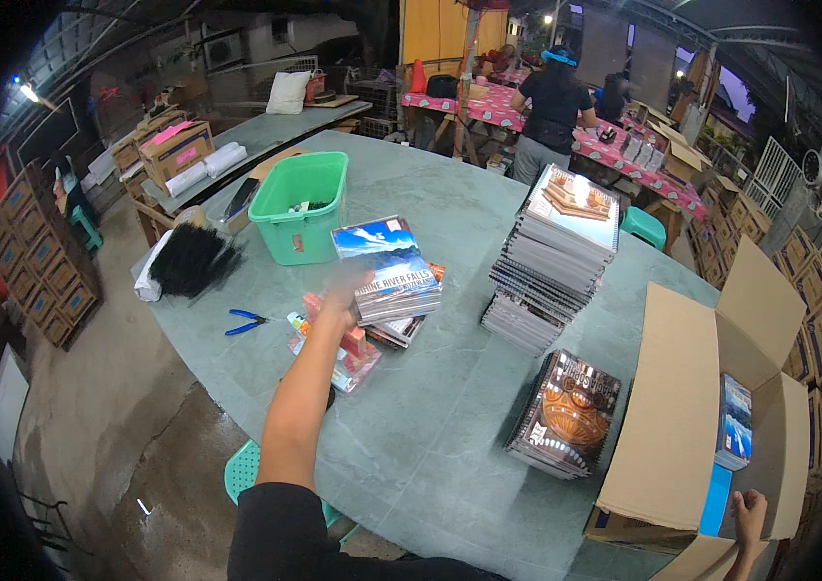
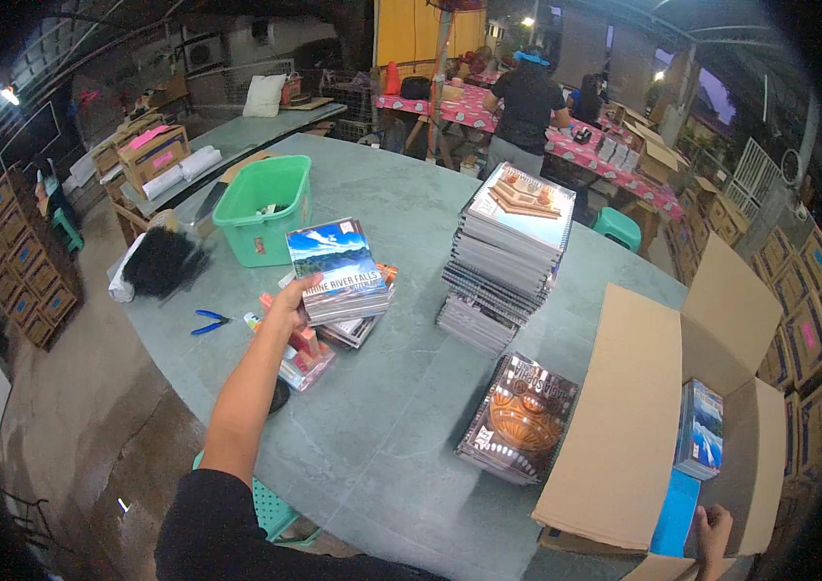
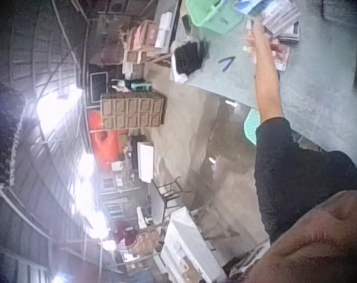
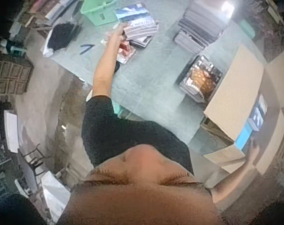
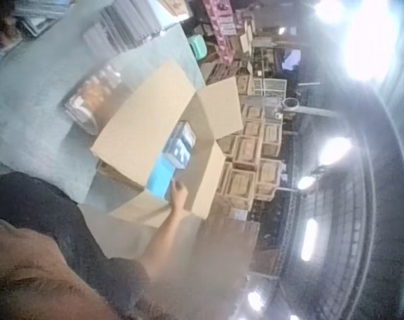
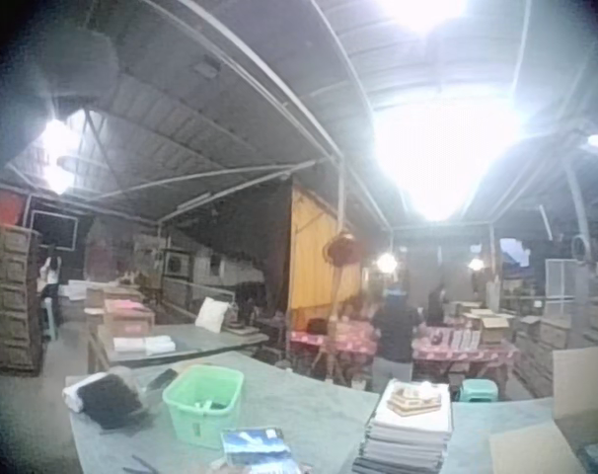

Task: The person removes notebooks from a box, organizes them into stacks, and manually threads a plastic spiral coil through the punched holes of a notebook, using pliers to cut the coil.

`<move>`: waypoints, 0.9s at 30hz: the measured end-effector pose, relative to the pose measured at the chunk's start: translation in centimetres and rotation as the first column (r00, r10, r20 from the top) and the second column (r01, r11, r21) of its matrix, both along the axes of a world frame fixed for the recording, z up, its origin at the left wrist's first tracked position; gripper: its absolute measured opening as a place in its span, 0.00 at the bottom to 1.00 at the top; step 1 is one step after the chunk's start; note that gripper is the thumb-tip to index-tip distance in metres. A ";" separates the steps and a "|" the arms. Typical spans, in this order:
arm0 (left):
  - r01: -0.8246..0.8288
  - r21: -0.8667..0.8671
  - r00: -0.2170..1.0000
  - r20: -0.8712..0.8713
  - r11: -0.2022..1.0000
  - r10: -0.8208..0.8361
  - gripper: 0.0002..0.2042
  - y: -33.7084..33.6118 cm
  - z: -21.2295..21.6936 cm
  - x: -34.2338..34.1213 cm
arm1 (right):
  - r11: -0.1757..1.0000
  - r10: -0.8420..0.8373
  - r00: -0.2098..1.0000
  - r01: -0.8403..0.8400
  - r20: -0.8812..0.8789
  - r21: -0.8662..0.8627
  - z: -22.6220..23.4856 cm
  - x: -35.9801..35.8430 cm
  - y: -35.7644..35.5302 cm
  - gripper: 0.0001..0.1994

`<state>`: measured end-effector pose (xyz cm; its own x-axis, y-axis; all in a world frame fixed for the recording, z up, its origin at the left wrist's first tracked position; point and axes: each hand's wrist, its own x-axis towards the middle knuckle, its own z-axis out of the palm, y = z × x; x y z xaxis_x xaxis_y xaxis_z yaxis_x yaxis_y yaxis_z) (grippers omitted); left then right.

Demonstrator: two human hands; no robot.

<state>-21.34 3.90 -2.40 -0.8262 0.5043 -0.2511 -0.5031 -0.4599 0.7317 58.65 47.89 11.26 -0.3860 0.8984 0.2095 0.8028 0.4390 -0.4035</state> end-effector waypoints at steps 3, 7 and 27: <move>0.027 -0.052 0.999 0.026 0.998 -0.026 0.21 0.0 0.4 0.7 | 0.999 0.037 0.998 -0.035 0.041 -0.038 2.0 -2.3 -3.0 0.16; 0.052 -0.057 0.988 0.146 0.997 -0.043 0.22 1.7 -0.6 -1.0 | 0.985 0.089 0.984 -0.110 0.155 0.136 3.1 -1.5 -5.4 0.17; 0.437 -0.887 -0.130 -0.228 0.150 -0.965 0.32 37.4 24.4 54.0 | 0.874 0.213 0.965 -0.118 -0.152 0.470 2.5 4.4 -7.1 0.20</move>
